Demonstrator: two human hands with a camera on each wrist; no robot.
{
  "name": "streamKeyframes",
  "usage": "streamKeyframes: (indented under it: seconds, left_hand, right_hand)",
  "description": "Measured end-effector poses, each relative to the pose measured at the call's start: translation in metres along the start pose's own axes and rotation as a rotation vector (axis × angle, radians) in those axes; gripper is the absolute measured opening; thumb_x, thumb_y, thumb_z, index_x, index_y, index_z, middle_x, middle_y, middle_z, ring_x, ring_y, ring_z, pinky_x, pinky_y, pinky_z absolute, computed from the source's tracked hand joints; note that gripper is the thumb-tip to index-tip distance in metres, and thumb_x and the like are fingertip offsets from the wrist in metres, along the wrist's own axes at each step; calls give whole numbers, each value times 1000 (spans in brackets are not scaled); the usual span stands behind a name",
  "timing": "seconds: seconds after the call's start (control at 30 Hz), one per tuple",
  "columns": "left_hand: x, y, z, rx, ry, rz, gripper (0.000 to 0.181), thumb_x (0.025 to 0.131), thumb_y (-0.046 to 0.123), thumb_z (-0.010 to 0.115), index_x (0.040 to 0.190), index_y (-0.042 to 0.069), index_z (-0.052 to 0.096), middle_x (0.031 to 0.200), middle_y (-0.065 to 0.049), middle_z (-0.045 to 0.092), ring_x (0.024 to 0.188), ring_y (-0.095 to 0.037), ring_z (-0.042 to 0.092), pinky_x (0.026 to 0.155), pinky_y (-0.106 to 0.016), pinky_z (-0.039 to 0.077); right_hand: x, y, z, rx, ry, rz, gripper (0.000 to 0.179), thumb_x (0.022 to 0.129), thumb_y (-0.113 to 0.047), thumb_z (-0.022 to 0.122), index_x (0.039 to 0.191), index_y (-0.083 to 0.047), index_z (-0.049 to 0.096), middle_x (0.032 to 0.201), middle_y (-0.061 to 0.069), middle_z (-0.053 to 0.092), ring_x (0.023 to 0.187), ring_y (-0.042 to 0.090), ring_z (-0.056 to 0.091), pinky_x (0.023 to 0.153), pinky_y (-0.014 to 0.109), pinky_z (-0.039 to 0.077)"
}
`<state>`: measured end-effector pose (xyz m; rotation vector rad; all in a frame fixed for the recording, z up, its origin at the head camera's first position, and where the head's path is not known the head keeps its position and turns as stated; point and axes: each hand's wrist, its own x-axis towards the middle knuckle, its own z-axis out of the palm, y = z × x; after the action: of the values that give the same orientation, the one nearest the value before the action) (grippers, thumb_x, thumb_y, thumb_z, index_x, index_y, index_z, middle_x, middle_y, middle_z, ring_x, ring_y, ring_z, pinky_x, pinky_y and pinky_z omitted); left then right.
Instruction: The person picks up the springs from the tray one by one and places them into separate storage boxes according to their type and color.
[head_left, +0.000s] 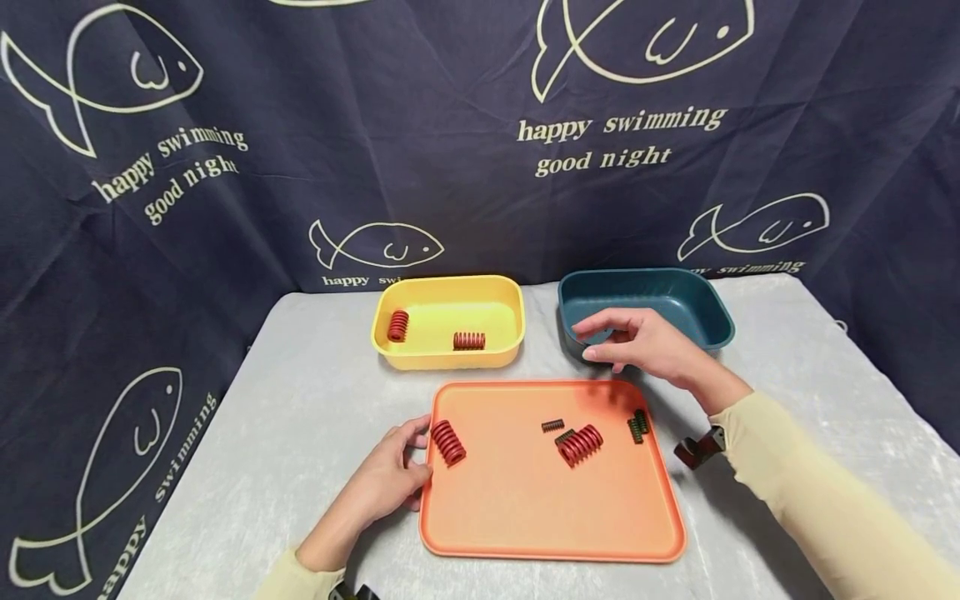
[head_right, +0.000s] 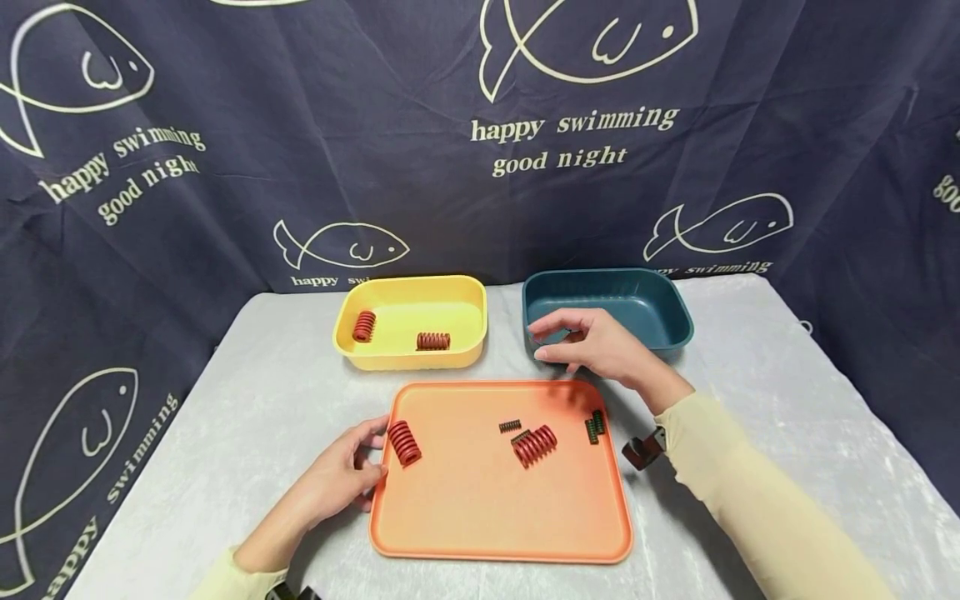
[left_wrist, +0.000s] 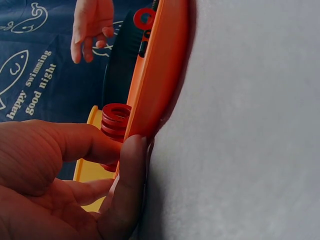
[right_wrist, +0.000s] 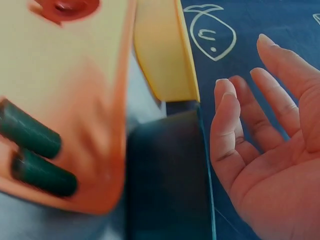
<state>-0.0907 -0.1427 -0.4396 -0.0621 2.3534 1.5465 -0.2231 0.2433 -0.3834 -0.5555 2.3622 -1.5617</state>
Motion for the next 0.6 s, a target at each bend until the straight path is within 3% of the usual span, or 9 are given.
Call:
streamKeyframes:
  seconds: [0.17, 0.33, 0.6]
  left_hand:
    - [0, 2, 0, 9, 12, -10, 72, 82, -9, 64, 151, 3, 46, 122, -15, 49, 74, -22, 56, 47, -40, 60]
    - [0, 1, 0, 17, 18, -13, 72, 82, -9, 64, 151, 4, 47, 121, -14, 49, 75, -22, 56, 47, -40, 60]
    - [0, 1, 1, 12, 15, -20, 72, 83, -9, 65, 152, 5, 47, 122, -14, 49, 74, -22, 56, 47, -41, 60]
  right_hand:
    - [-2, 8, 15, 45, -56, 1, 41, 87, -13, 83, 124, -1, 71, 115, 25, 70, 78, 37, 66, 60, 36, 60]
    - [-3, 17, 32, 30, -121, -5, 39, 85, -12, 84, 120, 1, 72, 109, 23, 72, 78, 37, 67, 59, 30, 57]
    - [-2, 28, 56, 47, -214, -5, 30, 85, -6, 84, 112, 2, 75, 99, 16, 76, 86, 21, 71, 69, 22, 58]
